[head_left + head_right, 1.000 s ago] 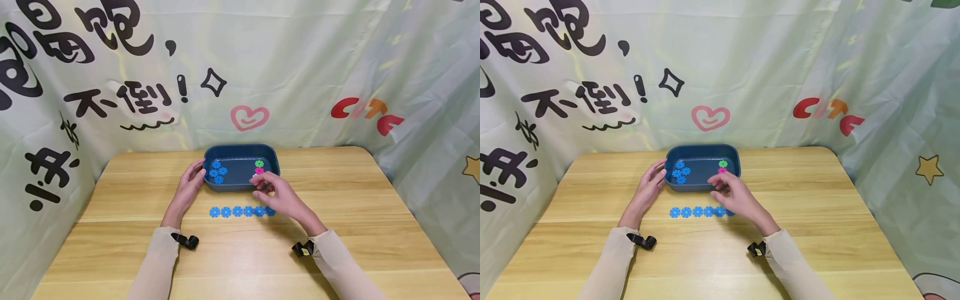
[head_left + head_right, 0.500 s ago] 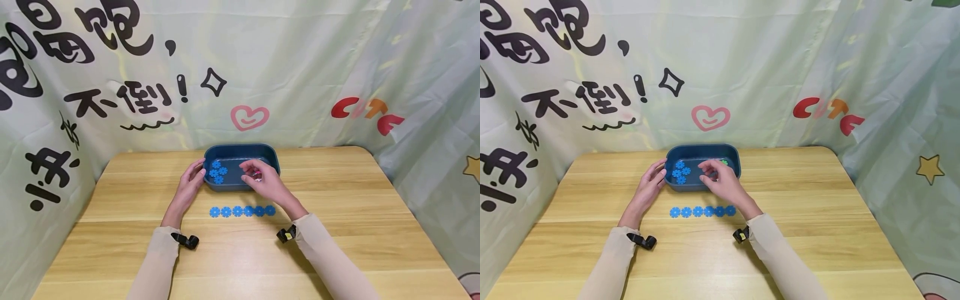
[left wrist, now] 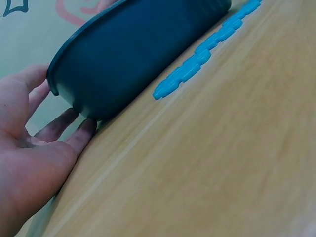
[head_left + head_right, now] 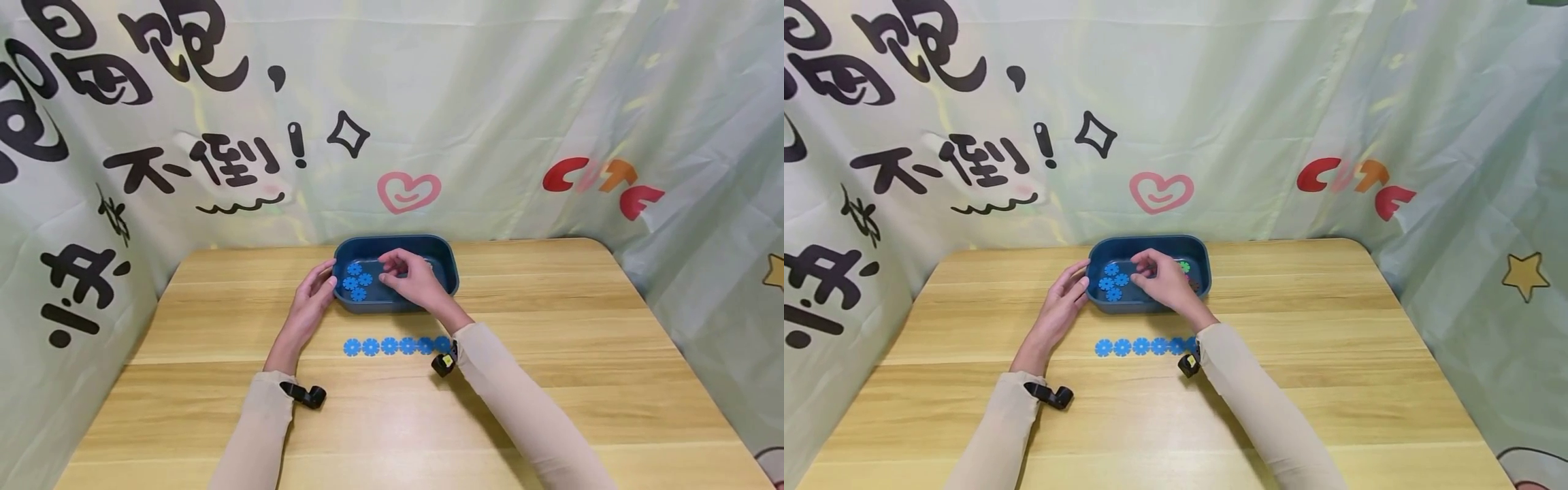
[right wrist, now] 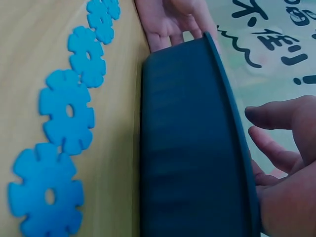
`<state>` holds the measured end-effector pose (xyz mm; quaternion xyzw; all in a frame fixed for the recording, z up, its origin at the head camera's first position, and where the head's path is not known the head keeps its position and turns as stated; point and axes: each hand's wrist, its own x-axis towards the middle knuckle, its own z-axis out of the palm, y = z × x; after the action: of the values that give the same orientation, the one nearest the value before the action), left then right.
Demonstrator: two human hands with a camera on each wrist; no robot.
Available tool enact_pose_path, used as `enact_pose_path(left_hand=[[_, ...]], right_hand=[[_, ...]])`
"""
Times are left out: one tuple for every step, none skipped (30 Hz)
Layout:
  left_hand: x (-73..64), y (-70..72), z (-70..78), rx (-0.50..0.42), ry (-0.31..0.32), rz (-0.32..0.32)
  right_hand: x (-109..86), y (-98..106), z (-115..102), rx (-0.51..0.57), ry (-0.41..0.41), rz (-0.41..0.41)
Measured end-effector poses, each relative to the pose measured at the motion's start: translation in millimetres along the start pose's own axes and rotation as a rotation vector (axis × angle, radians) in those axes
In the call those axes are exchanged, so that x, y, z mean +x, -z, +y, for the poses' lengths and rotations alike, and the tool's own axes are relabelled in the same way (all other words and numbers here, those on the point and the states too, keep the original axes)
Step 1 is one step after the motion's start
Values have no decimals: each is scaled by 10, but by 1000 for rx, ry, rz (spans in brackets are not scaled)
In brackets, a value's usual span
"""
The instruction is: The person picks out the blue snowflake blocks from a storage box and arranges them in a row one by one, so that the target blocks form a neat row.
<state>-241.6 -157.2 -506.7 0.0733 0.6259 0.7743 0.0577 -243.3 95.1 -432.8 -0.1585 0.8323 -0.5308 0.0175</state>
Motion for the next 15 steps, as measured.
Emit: enact_pose_path(left_hand=[[-2,-1,-1,-2,1,1],[-4,-2,-1,-2,1,3],[-5,-3,-2,-3,2,3],[-5,-2,-4,0,3,3],[-6,-4,-4,1,5,3],[-6,-4,-4,-1,8,3],[-6,-4,-4,-2,7,0],[-4,-4,-4,-3,6,-4],[-3,-3,-4,-2,5,-7],[-3,-2,-2,-4,5,-9],[-3,-3,-1,-6,4,-10],[-2,-2,1,-8,5,-11],[-2,-3,4,-6,6,-11],[-2,-5,7,-5,7,-10],[-2,-6,8,-4,7,-9]], right_hand=[[28,-12,2,2,-9,-8],[56,-23,3,0,-17,-16],[82,-34,4,-2,-27,-24],[106,-45,3,-4,-38,-32],[129,-57,2,-9,-50,-40],[152,-69,2,-16,-61,-48],[176,-82,1,-23,-70,-56],[201,-97,-1,-30,-79,-61],[224,-111,-3,-38,-86,-67],[248,-128,-2,-49,-90,-70],[275,-145,2,-61,-95,-73],[299,-159,5,-68,-100,-74],[319,-173,6,-79,-107,-73],[337,-185,9,-89,-115,-74],[356,-197,16,-100,-121,-76]])
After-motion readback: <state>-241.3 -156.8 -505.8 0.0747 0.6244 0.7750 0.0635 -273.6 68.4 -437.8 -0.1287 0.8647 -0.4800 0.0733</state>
